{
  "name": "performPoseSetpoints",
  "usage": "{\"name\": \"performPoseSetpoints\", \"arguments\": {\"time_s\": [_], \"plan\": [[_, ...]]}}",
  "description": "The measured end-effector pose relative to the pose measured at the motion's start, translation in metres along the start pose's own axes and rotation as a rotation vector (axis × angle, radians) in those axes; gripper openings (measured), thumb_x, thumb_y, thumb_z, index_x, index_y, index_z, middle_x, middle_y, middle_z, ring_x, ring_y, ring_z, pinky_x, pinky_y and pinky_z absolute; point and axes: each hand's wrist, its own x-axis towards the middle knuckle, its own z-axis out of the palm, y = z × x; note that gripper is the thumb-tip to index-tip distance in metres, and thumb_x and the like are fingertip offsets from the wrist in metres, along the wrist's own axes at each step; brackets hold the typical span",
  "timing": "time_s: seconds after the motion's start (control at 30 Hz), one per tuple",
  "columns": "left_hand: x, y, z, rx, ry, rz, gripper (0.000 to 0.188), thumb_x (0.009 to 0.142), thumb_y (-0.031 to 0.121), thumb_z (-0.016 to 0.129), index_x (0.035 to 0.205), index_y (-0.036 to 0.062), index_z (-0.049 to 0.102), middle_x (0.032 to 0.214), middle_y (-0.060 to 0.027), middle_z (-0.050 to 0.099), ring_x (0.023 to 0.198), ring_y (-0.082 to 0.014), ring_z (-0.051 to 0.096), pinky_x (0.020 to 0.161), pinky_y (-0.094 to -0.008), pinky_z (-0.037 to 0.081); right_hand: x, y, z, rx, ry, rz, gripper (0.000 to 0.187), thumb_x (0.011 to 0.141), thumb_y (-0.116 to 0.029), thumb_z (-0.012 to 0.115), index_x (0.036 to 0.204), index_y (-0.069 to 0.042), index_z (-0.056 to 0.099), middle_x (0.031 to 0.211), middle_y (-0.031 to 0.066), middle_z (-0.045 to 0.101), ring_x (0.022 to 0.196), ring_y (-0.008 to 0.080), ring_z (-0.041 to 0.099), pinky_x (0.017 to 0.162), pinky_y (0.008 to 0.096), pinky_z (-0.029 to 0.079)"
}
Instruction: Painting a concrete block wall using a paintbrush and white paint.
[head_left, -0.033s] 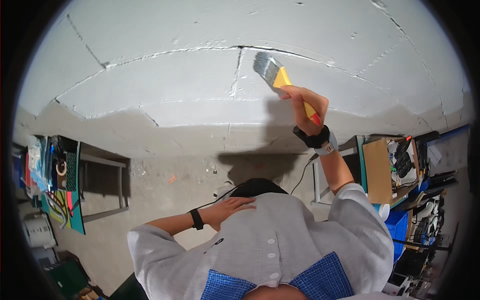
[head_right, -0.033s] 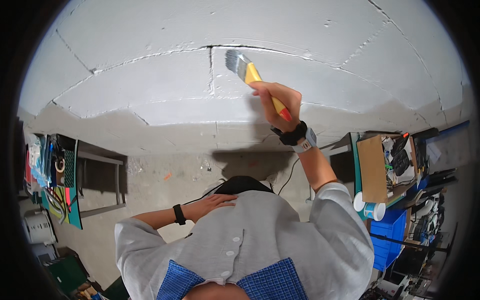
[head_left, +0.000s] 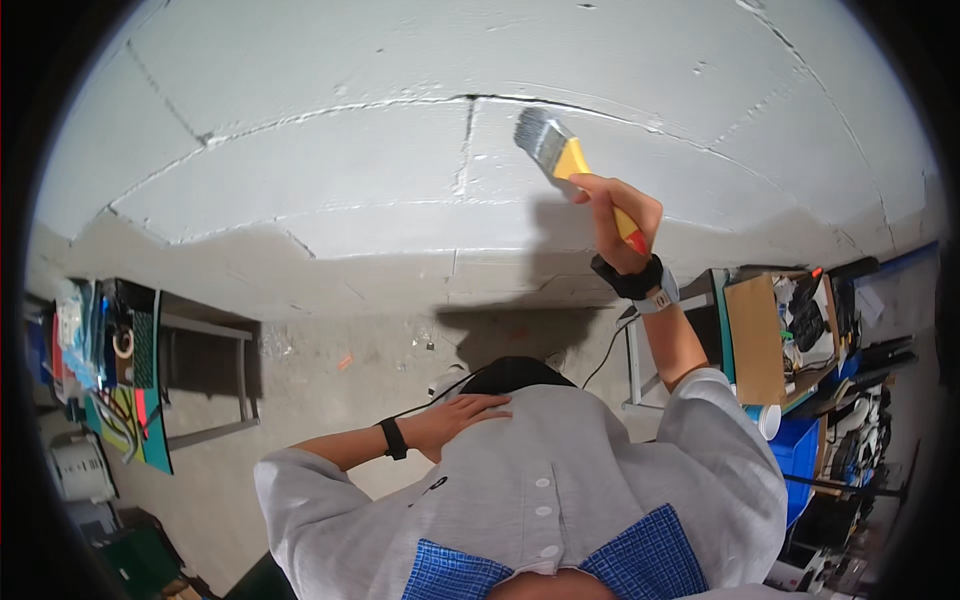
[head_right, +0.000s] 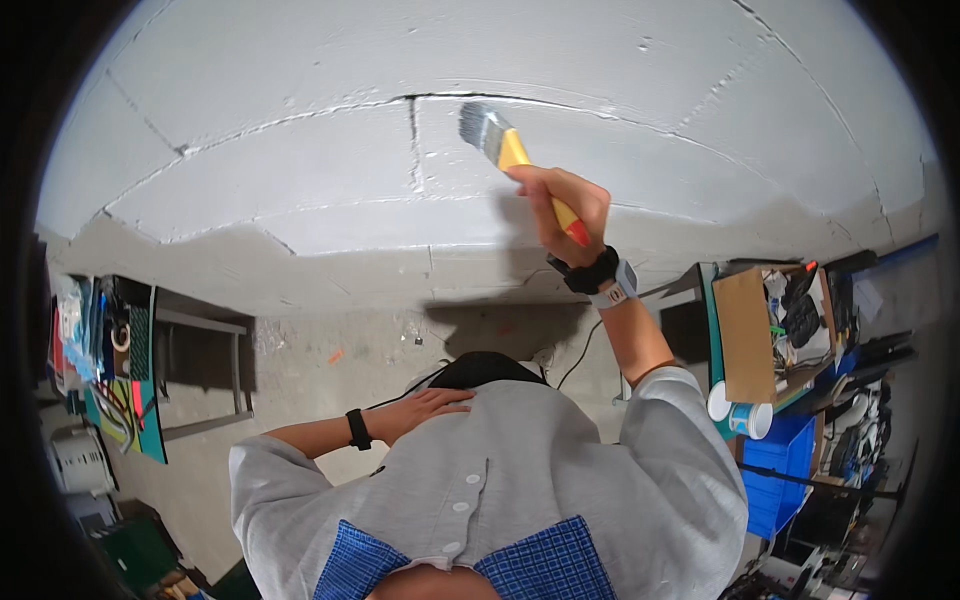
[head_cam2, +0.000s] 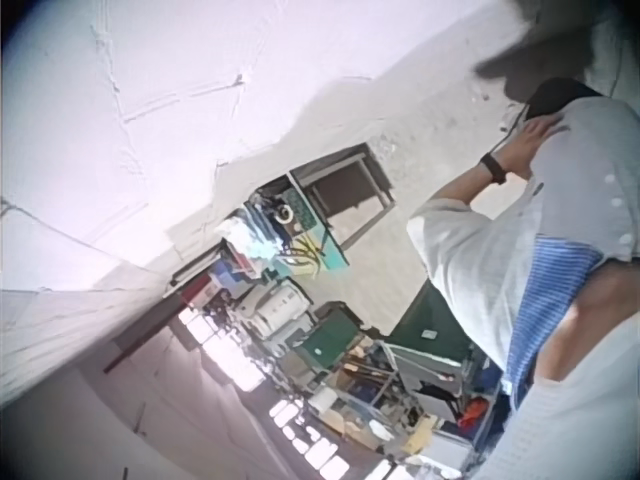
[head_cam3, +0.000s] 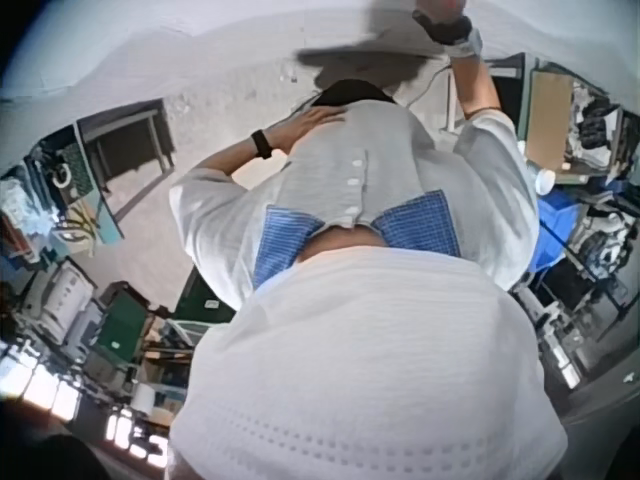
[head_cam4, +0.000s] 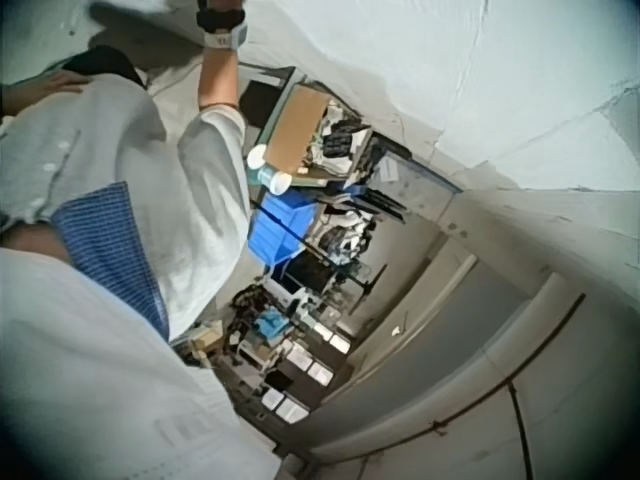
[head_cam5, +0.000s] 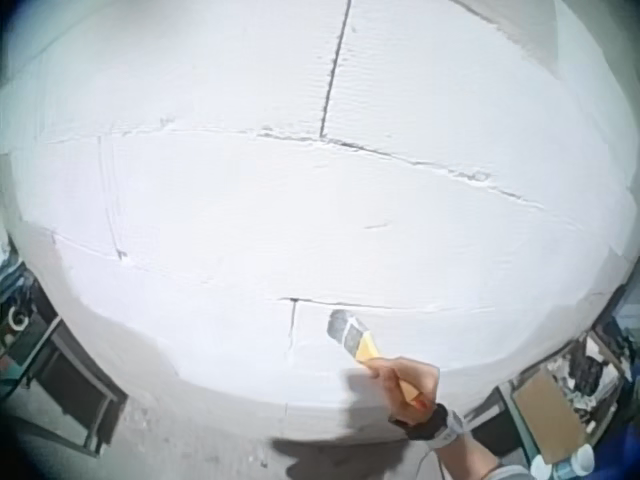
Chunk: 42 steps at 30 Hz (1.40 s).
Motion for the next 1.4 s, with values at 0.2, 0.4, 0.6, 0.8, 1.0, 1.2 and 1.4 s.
{"name": "performPoseSetpoints", "arguments": {"time_s": [0.2,0.4,0.6,0.8,1.0,1.2,1.4], "plan": [[0.011,-0.012,-0.012,0.029,-0.008,-0.018,0.121,0.056,0.035,0.088,0.155,0.0138,0.023,0.161,-0.0173,0.021,0.146,-0.0372,0.025,0.117,-0.0491,0.025,-0.031,0.013,-0.075,-0.516,0.194,-0.065,0.018,0.095,-0.005,0.058,0.095,0.0,0.075,0.075,0.0105,0.069,0.064,0.0219,0.064,0.06,0.0312,0.05],[0.016,-0.013,-0.018,-0.009,-0.043,-0.003,0.115,0.061,0.038,0.085,0.155,0.0122,0.023,0.161,-0.0177,0.02,0.146,-0.0371,0.025,0.117,-0.0493,0.025,-0.067,0.015,-0.08,-0.401,0.42,-0.09,0.018,0.094,-0.002,0.059,0.101,-0.001,0.075,0.078,0.0109,0.069,0.064,0.0174,0.062,0.06,0.0293,0.049],[0.017,-0.009,-0.014,0.008,-0.081,-0.04,0.108,0.066,0.037,0.082,0.154,0.0113,0.025,0.161,-0.0179,0.021,0.146,-0.0374,0.026,0.116,-0.0494,0.027,-0.033,0.003,-0.025,-0.329,0.046,-0.235,0.026,0.088,-0.006,0.069,0.113,-0.008,0.074,0.073,0.0045,0.066,0.055,0.0134,0.06,0.045,0.0281,0.045],[0.025,-0.006,-0.009,-0.006,-0.047,-0.063,0.1,0.072,0.04,0.077,0.154,0.0111,0.028,0.16,-0.0184,0.023,0.145,-0.0384,0.028,0.115,-0.0495,0.027,-0.05,0.029,-0.105,-0.632,0.241,-0.077,0.03,0.088,-0.001,0.066,0.118,-0.005,0.072,0.077,0.0101,0.07,0.06,0.0179,0.066,0.054,0.0314,0.05],[0.045,-0.004,-0.014,-0.015,-0.065,-0.081,0.098,0.074,0.042,0.075,0.155,0.0114,0.028,0.161,-0.0188,0.022,0.145,-0.0388,0.027,0.116,-0.0501,0.025,-0.086,0.052,-0.201,-0.727,0.788,0.251,0.025,0.096,-0.008,0.061,0.118,-0.002,0.071,0.08,0.0114,0.07,0.067,0.0172,0.071,0.06,0.029,0.051],[0.072,-0.008,-0.015,-0.016,-0.12,-0.061,0.096,0.075,0.04,0.074,0.154,0.0097,0.028,0.161,-0.0199,0.021,0.144,-0.0395,0.027,0.116,-0.0492,0.024,-0.086,0.073,-0.21,-0.827,0.76,0.354,0.024,0.096,-0.01,0.062,0.117,-0.003,0.071,0.078,0.0118,0.066,0.065,0.0224,0.064,0.062,0.0318,0.049],[0.094,-0.018,-0.01,-0.009,-0.141,-0.054,0.091,0.079,0.038,0.07,0.153,0.0078,0.028,0.161,-0.0212,0.021,0.144,-0.04,0.028,0.117,-0.0485,0.024,-0.08,0.021,-0.125,-0.522,0.221,0.039,0.02,0.091,-0.005,0.065,0.11,0.0,0.07,0.079,0.0094,0.066,0.063,0.0228,0.063,0.057,0.035,0.05]]}}
